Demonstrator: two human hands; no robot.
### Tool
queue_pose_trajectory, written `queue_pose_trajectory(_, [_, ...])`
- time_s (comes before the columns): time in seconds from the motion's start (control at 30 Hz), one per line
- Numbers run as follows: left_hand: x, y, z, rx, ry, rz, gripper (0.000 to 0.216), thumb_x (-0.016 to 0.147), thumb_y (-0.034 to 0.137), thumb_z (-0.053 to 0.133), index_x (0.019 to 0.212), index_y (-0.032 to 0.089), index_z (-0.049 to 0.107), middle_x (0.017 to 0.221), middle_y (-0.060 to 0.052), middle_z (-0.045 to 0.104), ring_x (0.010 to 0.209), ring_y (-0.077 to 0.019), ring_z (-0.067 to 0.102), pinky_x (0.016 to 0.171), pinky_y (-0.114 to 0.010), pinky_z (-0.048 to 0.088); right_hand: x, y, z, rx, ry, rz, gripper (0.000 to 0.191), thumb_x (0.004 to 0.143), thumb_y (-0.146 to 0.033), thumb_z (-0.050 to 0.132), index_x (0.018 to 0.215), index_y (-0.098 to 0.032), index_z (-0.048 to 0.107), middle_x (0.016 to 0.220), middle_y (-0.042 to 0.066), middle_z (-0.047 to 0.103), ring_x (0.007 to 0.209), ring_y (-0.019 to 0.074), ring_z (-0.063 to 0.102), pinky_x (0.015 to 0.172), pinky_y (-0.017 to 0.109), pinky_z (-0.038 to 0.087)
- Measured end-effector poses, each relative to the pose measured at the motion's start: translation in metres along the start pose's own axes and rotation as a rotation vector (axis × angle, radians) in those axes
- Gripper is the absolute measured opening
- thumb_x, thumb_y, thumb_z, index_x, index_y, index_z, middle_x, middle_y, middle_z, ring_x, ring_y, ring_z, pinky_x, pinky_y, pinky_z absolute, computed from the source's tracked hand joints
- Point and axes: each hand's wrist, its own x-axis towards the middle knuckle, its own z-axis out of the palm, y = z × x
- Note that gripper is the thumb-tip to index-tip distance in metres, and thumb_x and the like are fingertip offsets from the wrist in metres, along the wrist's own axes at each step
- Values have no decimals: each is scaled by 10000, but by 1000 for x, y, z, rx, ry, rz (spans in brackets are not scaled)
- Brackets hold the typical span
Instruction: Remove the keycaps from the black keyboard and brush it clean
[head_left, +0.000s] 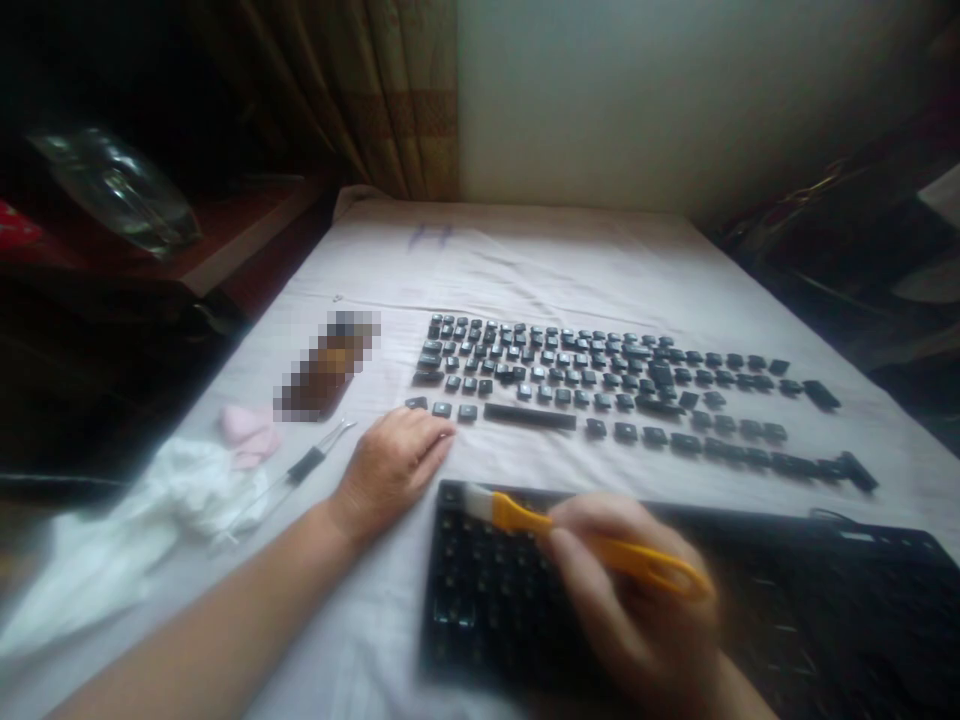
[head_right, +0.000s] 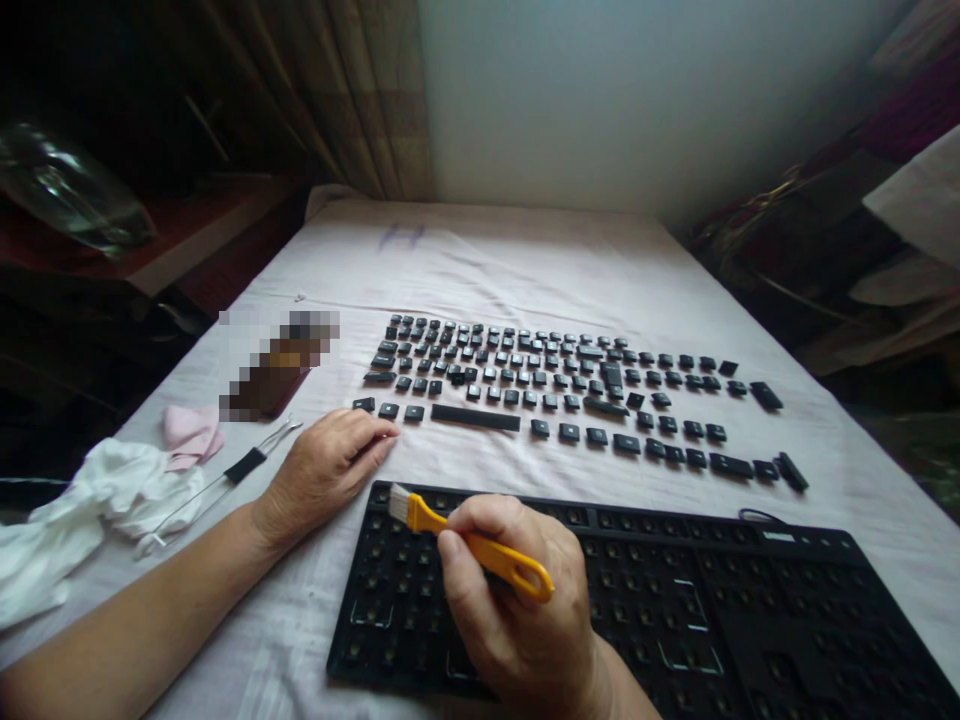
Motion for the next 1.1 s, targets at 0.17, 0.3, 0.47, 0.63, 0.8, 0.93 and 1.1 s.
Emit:
queue_pose_trajectory(0.17, [0, -6, -3, 89, -19, 10, 157, 954, 270, 525, 968, 216, 673, 938, -26, 706, 895, -182, 634, 809, -326, 478, 1, -1, 4, 55, -86, -42, 134, 852, -73, 573, 872, -198, 615, 680, 18, 727, 534, 140, 696, 523, 211, 554])
queue_pose_trajectory(0.3, [1, -6, -3, 108, -20, 11, 151, 949, 280, 537, 945, 224, 677, 908, -22, 699, 873, -183, 628, 784, -328, 469, -1, -1, 7, 71, -127, -54, 152, 847, -60, 574, 887, -201, 612, 685, 20, 728, 537, 146, 696, 526, 222, 553])
queue_pose_trajectory(0.47, [1, -7, -2, 92, -9, -9, 149, 944, 276, 544, 942, 220, 682, 882, -18, 698, 851, -170, 629, 766, -319, 471, 1, 0, 10, 72, -153, -73, 148, 842, -60, 584, 882, -199, 620, 687, 18, 725, 540, 138, 697, 535, 208, 554])
queue_pose_trajectory(0.63, [0, -8, -1, 73, -15, -17, 147, 948, 276, 537, 953, 225, 674, 901, -13, 707, 863, -166, 636, 778, -314, 467, 2, 1, 12, 86, -169, -76, 151, 850, -59, 590, 899, -194, 636, 698, 19, 733, 546, 137, 704, 542, 203, 560])
queue_pose_trajectory(0.8, [0, -9, 0, 55, -17, -26, 146, 951, 287, 536, 958, 228, 668, 909, -5, 708, 871, -166, 638, 785, -315, 462, -2, 2, 12, 148, -148, -62, 202, 846, -40, 615, 963, -199, 656, 771, 18, 763, 628, 143, 743, 600, 193, 590])
queue_pose_trajectory(0.93, [0, -9, -1, 45, -15, -28, 135, 948, 273, 542, 950, 226, 668, 903, -4, 708, 862, -162, 637, 779, -312, 460, -4, -1, 7, 159, -69, 9, 241, 858, -35, 587, 1007, -206, 667, 826, 19, 775, 697, 143, 757, 668, 198, 611])
queue_pose_trajectory(1.1, [0, -9, -1, 34, -14, -30, 130, 944, 277, 551, 951, 225, 670, 903, -3, 710, 861, -159, 638, 783, -307, 457, -2, -3, 4, 130, -95, -14, 207, 862, -43, 545, 957, -198, 645, 766, 20, 740, 638, 149, 730, 597, 218, 584])
